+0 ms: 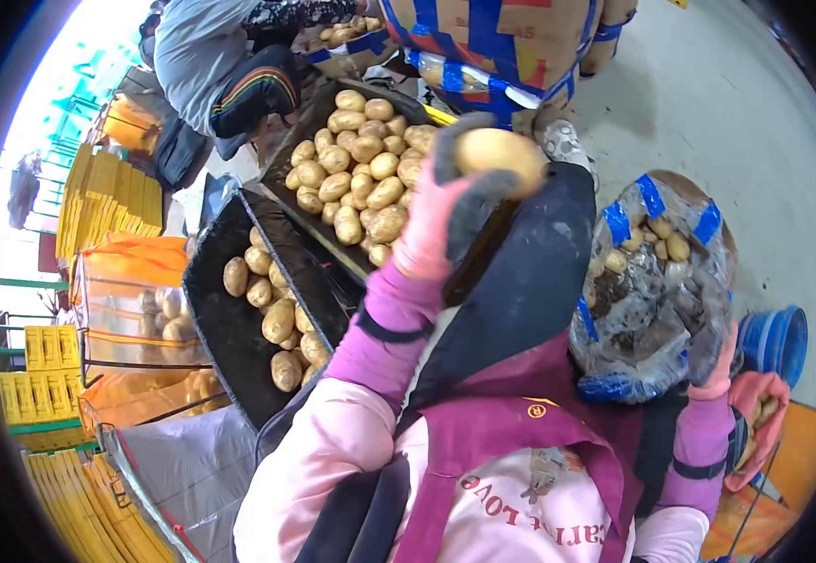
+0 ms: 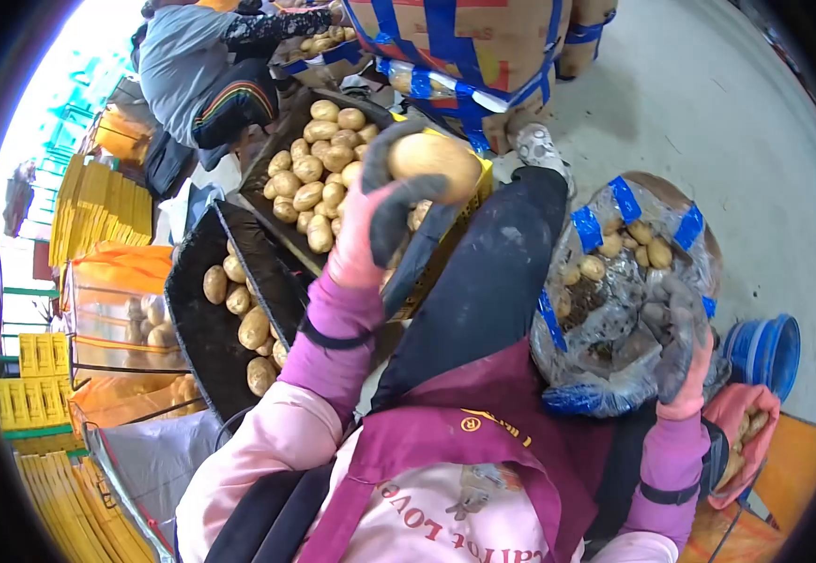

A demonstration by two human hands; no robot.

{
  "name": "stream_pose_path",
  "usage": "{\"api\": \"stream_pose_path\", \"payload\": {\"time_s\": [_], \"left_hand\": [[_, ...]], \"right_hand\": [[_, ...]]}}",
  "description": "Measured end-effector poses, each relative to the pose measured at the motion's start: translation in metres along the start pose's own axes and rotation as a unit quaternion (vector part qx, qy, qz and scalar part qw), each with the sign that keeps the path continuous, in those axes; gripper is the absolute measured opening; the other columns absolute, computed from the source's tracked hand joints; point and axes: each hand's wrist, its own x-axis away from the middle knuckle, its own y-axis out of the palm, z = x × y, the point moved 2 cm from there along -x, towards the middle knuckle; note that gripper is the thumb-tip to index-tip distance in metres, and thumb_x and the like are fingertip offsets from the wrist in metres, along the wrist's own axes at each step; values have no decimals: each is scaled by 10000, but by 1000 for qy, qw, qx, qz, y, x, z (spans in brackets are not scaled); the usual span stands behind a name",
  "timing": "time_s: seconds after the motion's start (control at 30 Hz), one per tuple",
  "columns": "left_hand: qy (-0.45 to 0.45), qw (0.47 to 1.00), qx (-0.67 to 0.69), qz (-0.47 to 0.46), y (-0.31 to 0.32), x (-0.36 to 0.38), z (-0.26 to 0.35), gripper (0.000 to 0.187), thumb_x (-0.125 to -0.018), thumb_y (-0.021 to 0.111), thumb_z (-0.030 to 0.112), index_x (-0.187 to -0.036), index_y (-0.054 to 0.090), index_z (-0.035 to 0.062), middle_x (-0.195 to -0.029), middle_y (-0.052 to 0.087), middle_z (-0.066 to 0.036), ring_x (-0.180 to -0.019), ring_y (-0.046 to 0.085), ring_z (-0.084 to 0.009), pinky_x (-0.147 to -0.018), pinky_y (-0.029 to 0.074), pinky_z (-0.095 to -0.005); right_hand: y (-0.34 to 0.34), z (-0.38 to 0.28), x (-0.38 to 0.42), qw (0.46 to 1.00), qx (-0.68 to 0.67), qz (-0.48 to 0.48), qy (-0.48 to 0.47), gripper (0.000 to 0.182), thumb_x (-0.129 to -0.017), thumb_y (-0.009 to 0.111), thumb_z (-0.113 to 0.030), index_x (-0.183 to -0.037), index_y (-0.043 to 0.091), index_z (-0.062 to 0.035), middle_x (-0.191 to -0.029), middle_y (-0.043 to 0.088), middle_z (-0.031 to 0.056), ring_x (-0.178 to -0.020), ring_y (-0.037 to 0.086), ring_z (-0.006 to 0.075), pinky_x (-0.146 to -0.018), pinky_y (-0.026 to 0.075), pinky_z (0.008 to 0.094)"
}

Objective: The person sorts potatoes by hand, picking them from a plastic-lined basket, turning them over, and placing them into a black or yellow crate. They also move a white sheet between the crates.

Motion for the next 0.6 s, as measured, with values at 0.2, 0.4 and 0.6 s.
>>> {"api": "stream_pose_path", "payload": {"time_s": [0.2, 0.4, 0.6], "left_hand": [[-123, 938, -307, 99, -194, -64, -82, 593, -689, 759, 123, -1244, 557, 60, -1026, 616, -81, -894, 620, -162, -735, 553, -281], [-173, 754, -634, -14, -266, -70, -160, 497, -793, 682, 273, -1251, 582, 107, -1134, 632, -210, -1117, 576, -341, -955, 457, -396], [-229, 800, -554, -25, -250, -69, -139, 461, -803, 686, 185, -1253, 601, 133, -937, 667, -91, -793, 598, -140, -738, 496, -298]], "right_hand": [[-25, 47, -9, 993, -37, 19, 113, 422, -943, 550, -316, -1251, 557, -26, -1094, 625, 65, -917, 613, 139, -816, 506, 292], [-23, 54, -22, 990, -12, -26, 138, 439, -955, 528, -328, -1259, 549, -14, -1124, 627, 82, -945, 618, 166, -824, 512, 309], [-33, 68, -58, 978, 8, -43, 204, 473, -950, 547, -364, -1250, 551, 2, -1136, 632, 113, -921, 628, 176, -827, 518, 321]]}}
